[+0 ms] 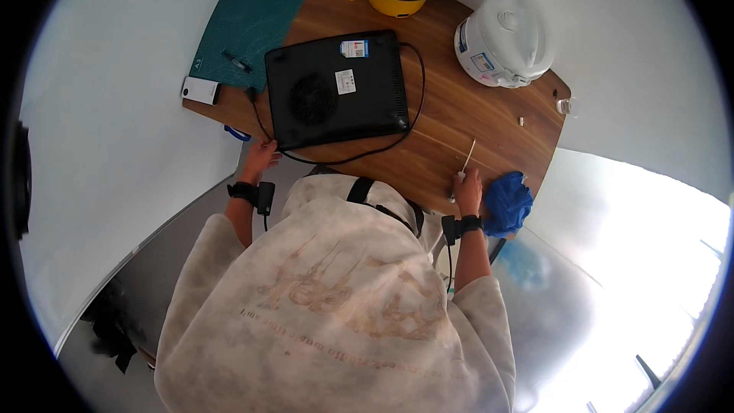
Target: The person uses a screwdriver to unscrew a black portable induction cooktop and then unscrews the handle of a yellow pot lid. The cooktop is flipped over to reveal its underside, and the pot lid is separated from its handle.
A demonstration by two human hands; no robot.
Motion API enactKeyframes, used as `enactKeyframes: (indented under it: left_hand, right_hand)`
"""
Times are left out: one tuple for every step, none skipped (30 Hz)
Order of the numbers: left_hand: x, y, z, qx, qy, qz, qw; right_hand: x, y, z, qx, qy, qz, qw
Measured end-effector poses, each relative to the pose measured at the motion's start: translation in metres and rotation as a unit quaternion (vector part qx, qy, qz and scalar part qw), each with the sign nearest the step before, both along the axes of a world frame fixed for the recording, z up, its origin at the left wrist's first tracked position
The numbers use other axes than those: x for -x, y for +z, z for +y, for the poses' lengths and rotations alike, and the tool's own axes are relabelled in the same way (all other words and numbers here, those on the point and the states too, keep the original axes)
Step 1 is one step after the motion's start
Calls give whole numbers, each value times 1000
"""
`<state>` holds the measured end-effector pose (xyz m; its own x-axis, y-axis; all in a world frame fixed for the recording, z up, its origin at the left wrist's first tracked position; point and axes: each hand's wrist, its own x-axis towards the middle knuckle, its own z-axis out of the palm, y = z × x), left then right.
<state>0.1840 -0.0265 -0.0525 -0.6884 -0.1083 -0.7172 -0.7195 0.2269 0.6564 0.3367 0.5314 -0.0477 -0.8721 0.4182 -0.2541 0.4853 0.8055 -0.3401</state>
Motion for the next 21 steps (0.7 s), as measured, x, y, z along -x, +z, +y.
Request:
enactKeyframes:
  left_hand:
    - [2,0,4,-20,-7,-12,1000]
    - [2,1,5,-20,3,-21,1000]
    - [-2,4,3,-20,13,-31,999]
    - [-2,16,5,-21,21,-39,999]
    - [0,28,6,-40,16,-37,998]
    - [2,41,7,-60,11,-35,998]
    - [2,58,7,-75,8,-32,997]
    - [2,74,9,-100,-8,-9,995]
    - [0,92,11,-126,-22,12,992]
    - [2,110,13,-150,-36,33,987]
    - [5,129,19,-144,-58,34,987]
    - [9,150,29,-137,-79,36,987]
    - [12,168,40,-129,-99,39,986]
    - [17,186,52,-138,-134,45,980]
    - [21,201,65,-147,-167,54,974]
    - [25,209,79,-155,-198,61,966]
    - [26,211,94,-172,-216,63,959]
    - [31,213,111,-187,-235,64,952]
    - [36,216,129,-201,-255,66,943]
    - [39,220,150,-211,-251,67,942]
    - [41,225,173,-218,-249,66,941]
  right_hand:
    - [-1,4,0,-18,7,14,1000]
    - [-2,5,-3,-37,13,27,999]
    - [-4,7,-6,-55,20,40,997]
    - [-5,11,-7,-57,-10,53,997]
    - [-6,16,-9,-57,-40,67,995]
    - [-6,20,-10,-58,-69,81,993]
    - [-1,31,-16,-32,-58,71,995]
    - [8,46,-21,-7,-47,61,997]
    - [14,55,-23,33,-39,53,997]
    - [19,62,-26,75,-34,44,996]
    - [21,63,-29,69,3,38,997]
    - [24,64,-32,64,41,32,997]
    - [28,63,-36,59,80,27,995]
    - [32,63,-42,81,102,11,991]
    - [38,62,-48,102,127,-4,987]
    - [45,63,-57,124,153,-20,980]
    - [55,81,-69,209,166,-27,963]
    - [68,116,-84,295,178,-34,938]
    - [77,139,-96,377,188,-42,906]
    - [80,146,-107,386,214,-9,898]
    - [81,151,-117,396,236,24,887]
